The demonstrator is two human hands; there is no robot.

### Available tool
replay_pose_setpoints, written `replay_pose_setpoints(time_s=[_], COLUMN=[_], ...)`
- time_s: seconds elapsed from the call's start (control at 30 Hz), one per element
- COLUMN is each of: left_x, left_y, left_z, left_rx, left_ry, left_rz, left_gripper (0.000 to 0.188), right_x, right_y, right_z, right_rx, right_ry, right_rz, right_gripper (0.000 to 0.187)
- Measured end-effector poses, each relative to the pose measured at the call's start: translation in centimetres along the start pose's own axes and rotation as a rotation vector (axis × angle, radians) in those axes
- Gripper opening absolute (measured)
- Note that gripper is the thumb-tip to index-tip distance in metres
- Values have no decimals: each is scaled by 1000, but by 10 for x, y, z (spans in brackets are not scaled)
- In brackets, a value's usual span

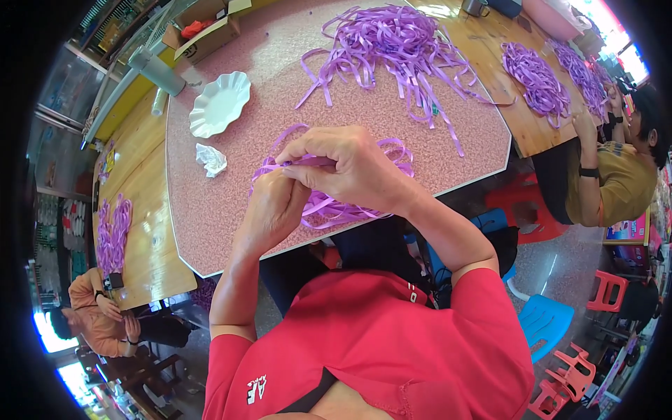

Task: Braiding and knotting long purple ribbon strips into organized bundles at a table.

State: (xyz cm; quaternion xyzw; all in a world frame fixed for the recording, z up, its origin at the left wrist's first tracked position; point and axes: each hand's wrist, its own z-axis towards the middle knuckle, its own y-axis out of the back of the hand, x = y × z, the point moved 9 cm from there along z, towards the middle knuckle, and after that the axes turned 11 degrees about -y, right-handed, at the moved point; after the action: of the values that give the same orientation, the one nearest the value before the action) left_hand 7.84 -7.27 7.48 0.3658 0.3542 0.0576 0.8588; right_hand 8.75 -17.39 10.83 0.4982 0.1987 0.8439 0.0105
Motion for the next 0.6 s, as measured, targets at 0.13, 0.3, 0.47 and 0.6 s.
replay_pose_setpoints(time_s=[0.13,0.3,0.47,0.6], left_x=[-2,5,8,32], left_y=[2,2,4,1], left_z=[1,0,0,-13], left_rx=[-6,43,-146,-518], left_ry=[8,17,45,192], left_rz=[-32,15,-86,-530], left_gripper=[25,23,20,19], right_x=[-5,-27,-47,-48], right_y=[0,-2,4,4], right_z=[-1,-4,-8,-6], right_rx=[-32,-19,-152,-172], right_ry=[-61,-313,-364,-343], right_rz=[8,191,384,430], right_gripper=[18,17,19,18])
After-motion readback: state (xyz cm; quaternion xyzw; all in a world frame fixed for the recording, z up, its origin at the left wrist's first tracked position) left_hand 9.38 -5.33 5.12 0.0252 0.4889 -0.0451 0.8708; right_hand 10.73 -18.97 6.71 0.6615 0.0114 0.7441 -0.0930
